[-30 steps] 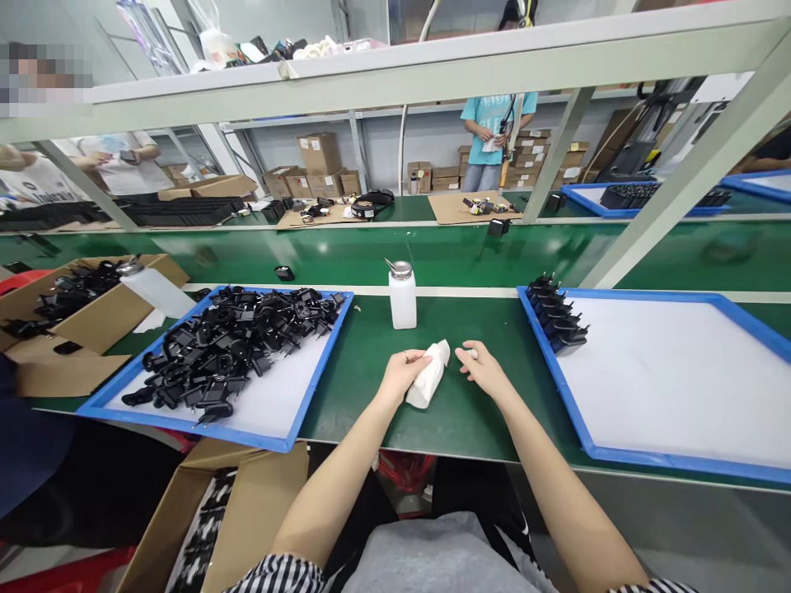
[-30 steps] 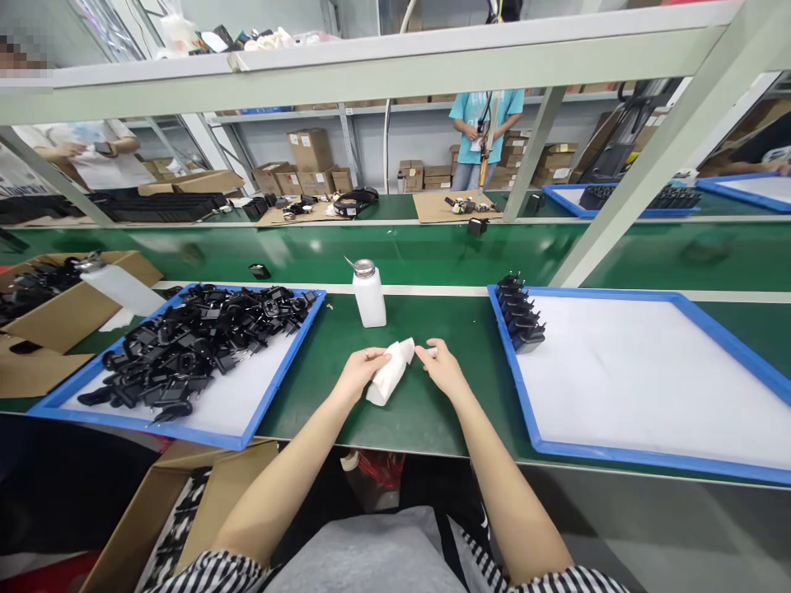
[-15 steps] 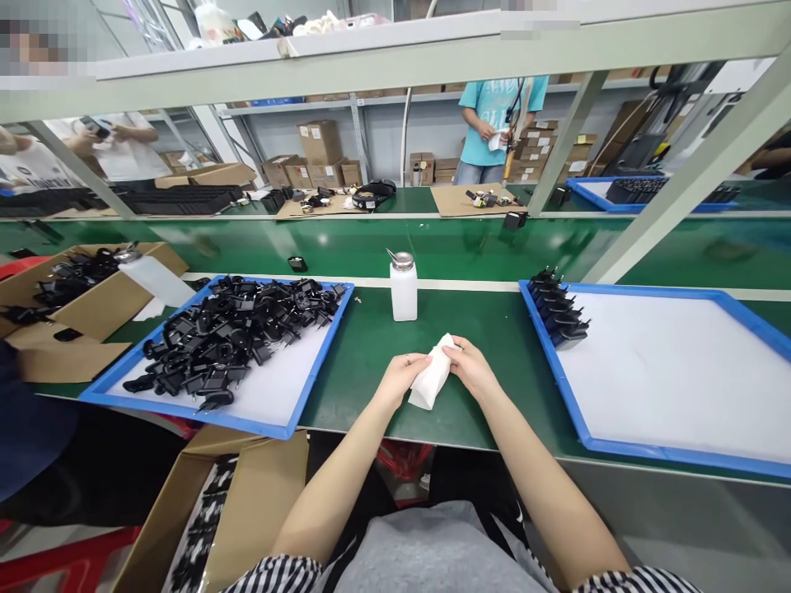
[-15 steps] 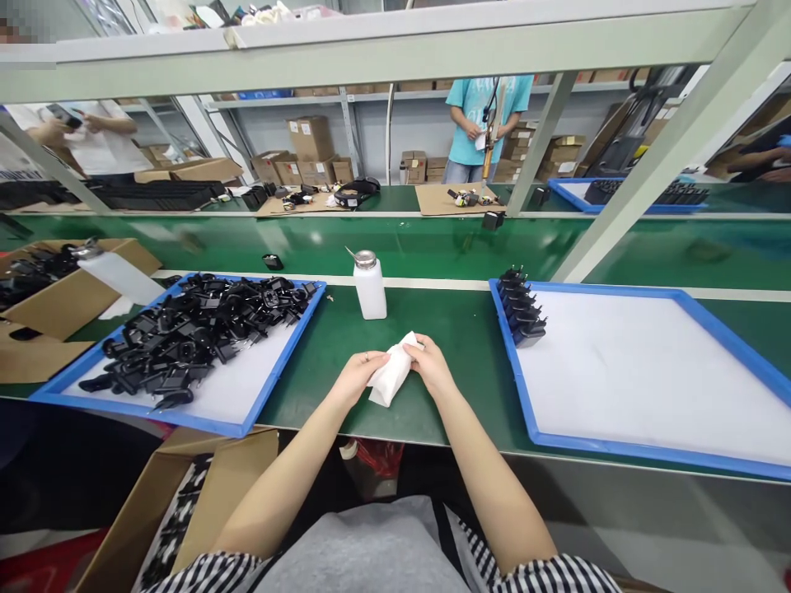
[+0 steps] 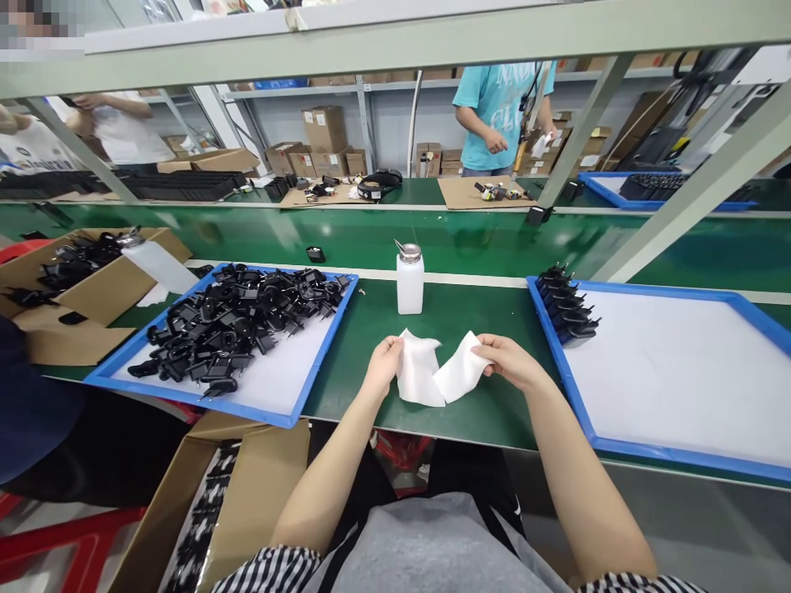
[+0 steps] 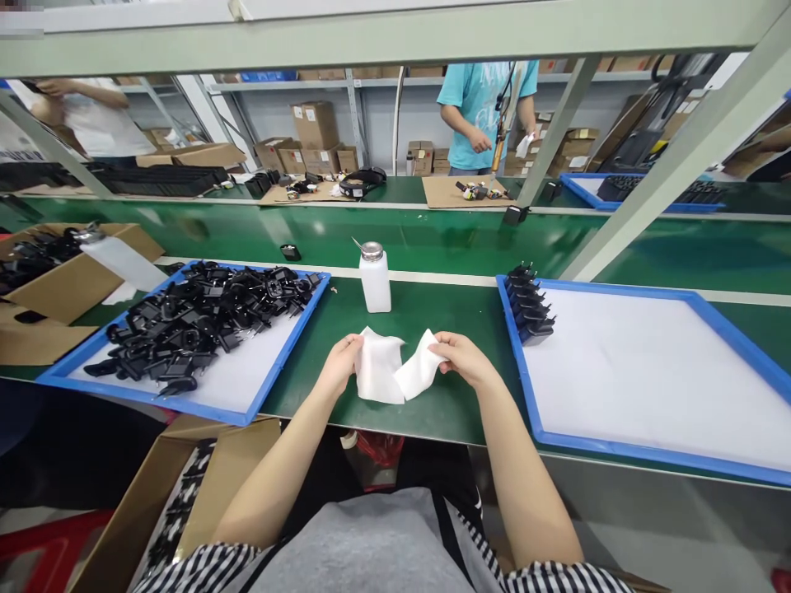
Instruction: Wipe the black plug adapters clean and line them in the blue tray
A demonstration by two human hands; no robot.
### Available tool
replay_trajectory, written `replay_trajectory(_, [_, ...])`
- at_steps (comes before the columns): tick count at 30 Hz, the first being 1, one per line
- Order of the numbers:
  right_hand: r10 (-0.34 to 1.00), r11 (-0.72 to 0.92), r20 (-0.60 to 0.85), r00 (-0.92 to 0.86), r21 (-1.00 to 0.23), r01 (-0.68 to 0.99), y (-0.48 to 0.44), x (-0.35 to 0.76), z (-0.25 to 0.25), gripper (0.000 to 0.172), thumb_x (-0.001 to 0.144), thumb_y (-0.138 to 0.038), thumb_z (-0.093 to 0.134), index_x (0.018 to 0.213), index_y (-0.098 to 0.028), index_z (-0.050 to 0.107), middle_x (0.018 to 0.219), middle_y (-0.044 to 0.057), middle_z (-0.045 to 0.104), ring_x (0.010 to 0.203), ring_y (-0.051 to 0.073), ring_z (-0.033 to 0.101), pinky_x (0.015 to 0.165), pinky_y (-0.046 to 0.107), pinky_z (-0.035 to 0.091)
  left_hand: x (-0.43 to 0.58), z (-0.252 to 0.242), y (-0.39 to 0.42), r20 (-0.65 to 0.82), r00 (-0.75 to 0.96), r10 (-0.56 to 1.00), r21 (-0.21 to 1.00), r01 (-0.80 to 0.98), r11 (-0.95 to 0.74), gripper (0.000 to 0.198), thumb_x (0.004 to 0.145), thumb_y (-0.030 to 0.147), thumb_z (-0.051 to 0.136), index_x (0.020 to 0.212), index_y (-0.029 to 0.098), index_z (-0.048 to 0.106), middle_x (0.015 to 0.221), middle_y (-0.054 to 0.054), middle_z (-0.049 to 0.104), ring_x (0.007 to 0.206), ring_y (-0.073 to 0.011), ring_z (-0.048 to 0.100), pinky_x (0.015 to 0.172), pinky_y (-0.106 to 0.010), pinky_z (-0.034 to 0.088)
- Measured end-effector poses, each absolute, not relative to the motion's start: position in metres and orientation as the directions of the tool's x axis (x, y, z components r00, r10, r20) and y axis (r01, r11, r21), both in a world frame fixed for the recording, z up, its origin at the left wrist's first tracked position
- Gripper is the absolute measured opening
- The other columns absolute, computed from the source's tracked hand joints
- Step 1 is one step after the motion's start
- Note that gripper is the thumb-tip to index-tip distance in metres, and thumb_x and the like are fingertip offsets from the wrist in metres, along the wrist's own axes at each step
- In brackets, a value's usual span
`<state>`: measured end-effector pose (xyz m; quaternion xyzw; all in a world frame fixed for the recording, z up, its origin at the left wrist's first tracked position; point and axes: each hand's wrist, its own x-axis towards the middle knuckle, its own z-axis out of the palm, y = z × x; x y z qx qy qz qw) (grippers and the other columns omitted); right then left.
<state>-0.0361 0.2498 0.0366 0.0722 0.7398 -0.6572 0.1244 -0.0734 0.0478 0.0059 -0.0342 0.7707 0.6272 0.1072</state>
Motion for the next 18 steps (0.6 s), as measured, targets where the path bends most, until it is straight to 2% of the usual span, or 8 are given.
replay_trajectory(3, [0.013, 0.418, -0.284, -0.959, -0.87, 0.263, 0.258, -0.05, 0.032, 0.009, 0.061, -0.025, 0.048, 0.058, -0.017, 0.049, 0.047, -0.004, 0.042, 0.039, 0.006, 0.034, 0.04, 0.02, 0.03, -0.085, 0.005, 0.044, -0.183, -0.981, 0.068, 0.898, -0.139, 0.417, 0.018, 0.072, 0.025, 0.038, 0.059, 0.016, 0.046, 0.059, -0.001, 0.052, 0.057, -0.0132, 0.051, 0.053, -0.022, 0.037])
replay_trajectory(5, [0.096, 0.515, -0.257, -0.962, -0.814, 0.269, 0.262, -0.059, 0.027, 0.004, 0.058, -0.019, 0.047, 0.054, -0.017, 0.049, 0.045, -0.004, 0.042, 0.039, 0.008, 0.036, 0.041, 0.021, 0.029, -0.09, 0.006, 0.041, -0.163, -0.985, 0.062, 0.824, -0.101, 0.558, 0.014, 0.069, 0.021, 0.041, 0.059, 0.016, 0.048, 0.064, -0.004, 0.055, 0.067, -0.0186, 0.054, 0.061, -0.027, 0.038])
replay_trajectory(7, [0.166, 0.57, -0.216, -0.962, -0.775, 0.273, 0.264, -0.064, 0.022, 0.005, 0.055, -0.015, 0.048, 0.051, -0.018, 0.049, 0.047, -0.003, 0.045, 0.043, 0.01, 0.04, 0.044, 0.022, 0.03, -0.091, 0.008, 0.038, -0.146, -0.988, 0.042, 0.727, -0.079, 0.682, 0.01, 0.069, 0.019, 0.043, 0.065, 0.016, 0.051, 0.069, -0.008, 0.057, 0.075, -0.0248, 0.054, 0.066, -0.034, 0.038])
replay_trajectory(10, [0.219, 0.633, -0.158, -0.963, -0.728, 0.263, 0.265, -0.065, 0.018, 0.006, 0.054, -0.016, 0.05, 0.049, -0.019, 0.051, 0.05, -0.001, 0.049, 0.052, 0.014, 0.046, 0.05, 0.023, 0.033, -0.088, 0.01, 0.035, -0.123, -0.992, 0.003, 0.581, -0.069, 0.811, 0.018, 0.07, 0.017, 0.04, 0.084, 0.014, 0.052, 0.081, -0.015, 0.058, 0.08, -0.0304, 0.054, 0.069, -0.041, 0.036])
replay_trajectory(14, [0.227, 0.666, -0.097, -0.969, -0.711, 0.227, 0.262, -0.06, 0.02, 0.005, 0.056, -0.017, 0.049, 0.052, -0.02, 0.051, 0.054, -0.001, 0.052, 0.06, 0.016, 0.05, 0.055, 0.025, 0.035, -0.083, 0.01, 0.029, -0.114, -0.993, -0.005, 0.444, -0.056, 0.894, 0.025, 0.073, 0.017, 0.038, 0.093, 0.012, 0.05, 0.082, -0.018, 0.058, 0.079, -0.0317, 0.055, 0.067, -0.042, 0.038])
replay_trajectory(18, [0.223, 0.654, -0.039, -0.974, -0.735, 0.179, 0.259, -0.057, 0.026, 0.007, 0.062, -0.023, 0.044, 0.058, -0.019, 0.048, 0.061, 0.0, 0.054, 0.061, 0.016, 0.051, 0.056, 0.025, 0.036, -0.081, 0.011, 0.019, -0.085, -0.996, -0.013, 0.382, -0.045, 0.923, 0.027, 0.076, 0.018, 0.034, 0.097, 0.012, 0.05, 0.079, -0.016, 0.059, 0.077, -0.0296, 0.056, 0.067, -0.04, 0.039])
